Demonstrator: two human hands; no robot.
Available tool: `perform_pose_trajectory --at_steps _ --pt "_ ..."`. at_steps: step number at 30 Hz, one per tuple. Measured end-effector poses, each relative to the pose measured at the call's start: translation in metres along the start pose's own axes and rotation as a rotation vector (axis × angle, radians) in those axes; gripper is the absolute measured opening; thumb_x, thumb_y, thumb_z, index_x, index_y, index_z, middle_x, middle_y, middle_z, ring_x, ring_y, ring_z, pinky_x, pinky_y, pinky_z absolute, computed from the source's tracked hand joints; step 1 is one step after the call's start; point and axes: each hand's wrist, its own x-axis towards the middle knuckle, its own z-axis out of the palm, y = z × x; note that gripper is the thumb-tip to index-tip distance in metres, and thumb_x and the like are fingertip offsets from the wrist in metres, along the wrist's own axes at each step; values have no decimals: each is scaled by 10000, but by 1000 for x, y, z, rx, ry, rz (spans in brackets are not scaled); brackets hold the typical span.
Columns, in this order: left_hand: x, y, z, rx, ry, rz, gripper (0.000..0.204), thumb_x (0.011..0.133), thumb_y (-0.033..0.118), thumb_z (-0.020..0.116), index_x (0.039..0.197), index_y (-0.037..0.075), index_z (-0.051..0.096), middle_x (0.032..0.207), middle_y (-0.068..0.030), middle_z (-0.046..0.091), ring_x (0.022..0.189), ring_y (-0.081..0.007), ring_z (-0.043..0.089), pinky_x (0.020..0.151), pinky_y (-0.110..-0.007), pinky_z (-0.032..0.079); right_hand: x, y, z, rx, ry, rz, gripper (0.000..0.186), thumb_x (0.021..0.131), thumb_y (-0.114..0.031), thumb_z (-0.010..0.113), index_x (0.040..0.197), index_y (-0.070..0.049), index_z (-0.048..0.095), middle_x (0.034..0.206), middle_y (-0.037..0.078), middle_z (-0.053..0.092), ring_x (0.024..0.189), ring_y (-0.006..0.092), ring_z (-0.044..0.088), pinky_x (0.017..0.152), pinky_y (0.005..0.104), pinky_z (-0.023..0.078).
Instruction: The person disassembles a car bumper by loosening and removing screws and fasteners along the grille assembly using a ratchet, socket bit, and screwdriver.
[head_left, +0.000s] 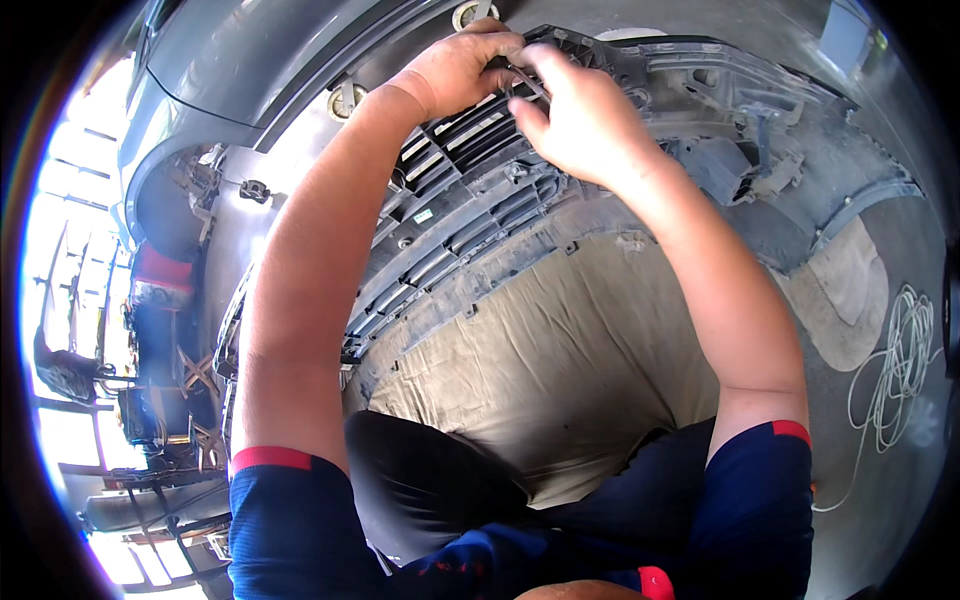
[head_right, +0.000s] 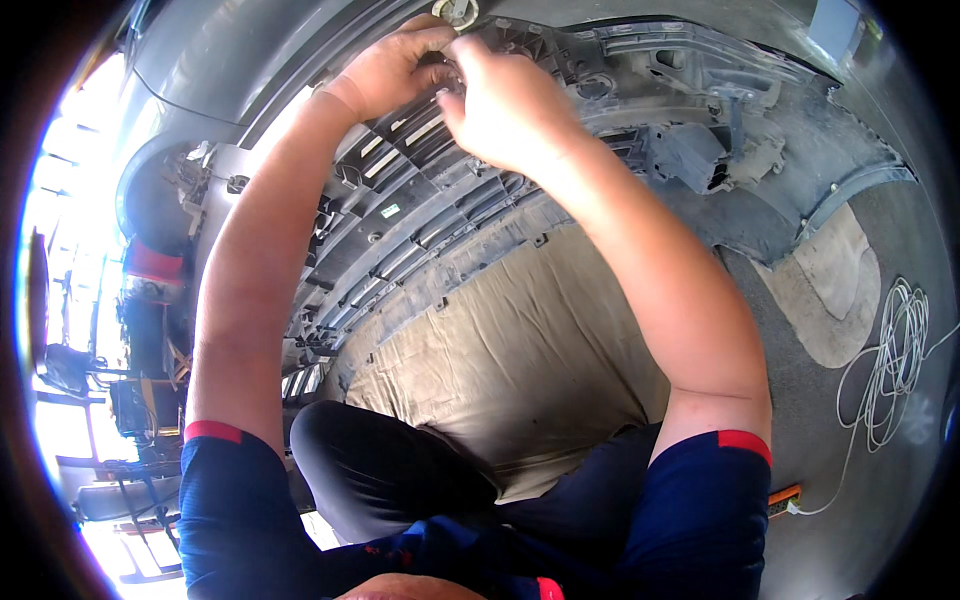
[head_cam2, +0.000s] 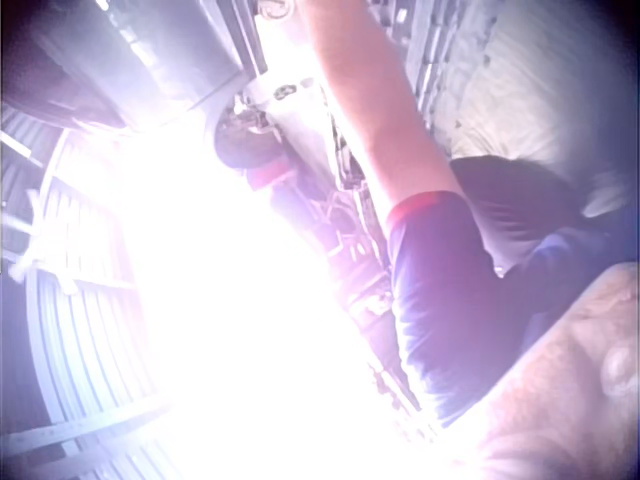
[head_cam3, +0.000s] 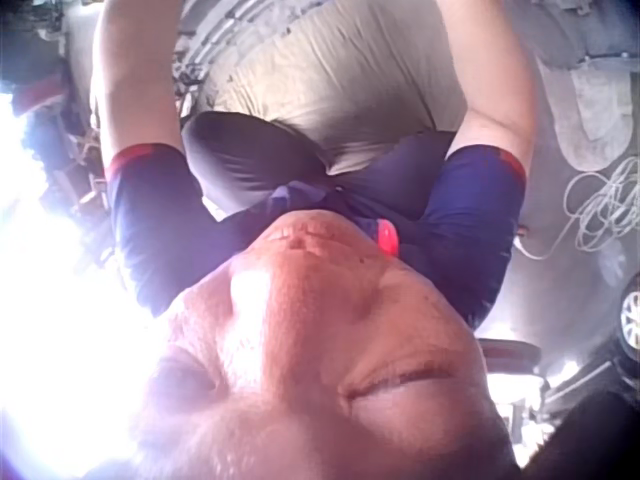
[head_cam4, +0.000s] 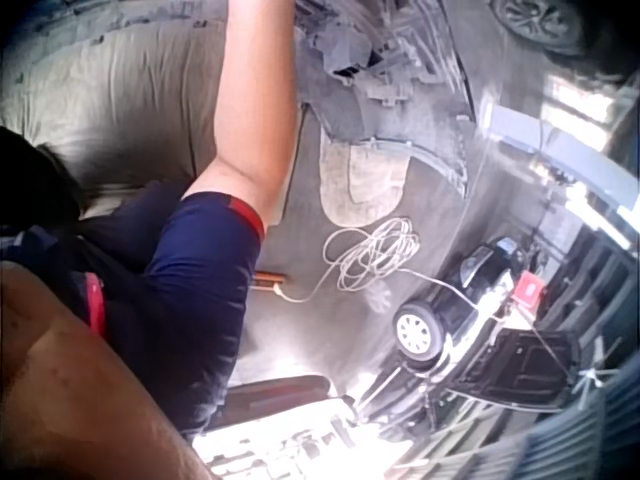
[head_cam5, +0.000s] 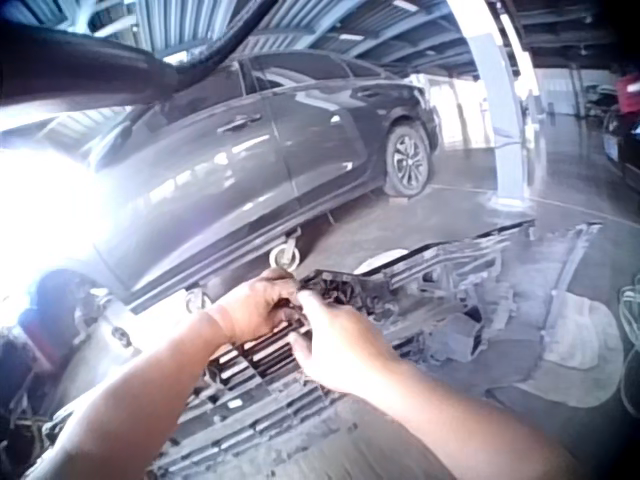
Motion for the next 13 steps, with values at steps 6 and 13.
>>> perform_pose_trajectory --at_steps 6,13 --pt "-2 -9 2 55 -42 -3 333 949 166 704 1277 157 647 1375 -94 581 1235 -328 591 1042 -414 480 2 -4 -5 386 -148 264 261 978 -237 632 1054 11 600 862 153 664 712 229 653 592 378 517" --pt "-2 -29 0 -1 -7 301 295 1003 309 651 1243 139 659 1201 -147 679 1073 -354 661 956 -480 538 9 -6 -9 -184 -146 -37 391 947 -342 695 1281 -153 619 1302 210 673 996 438 721 755 473 594"
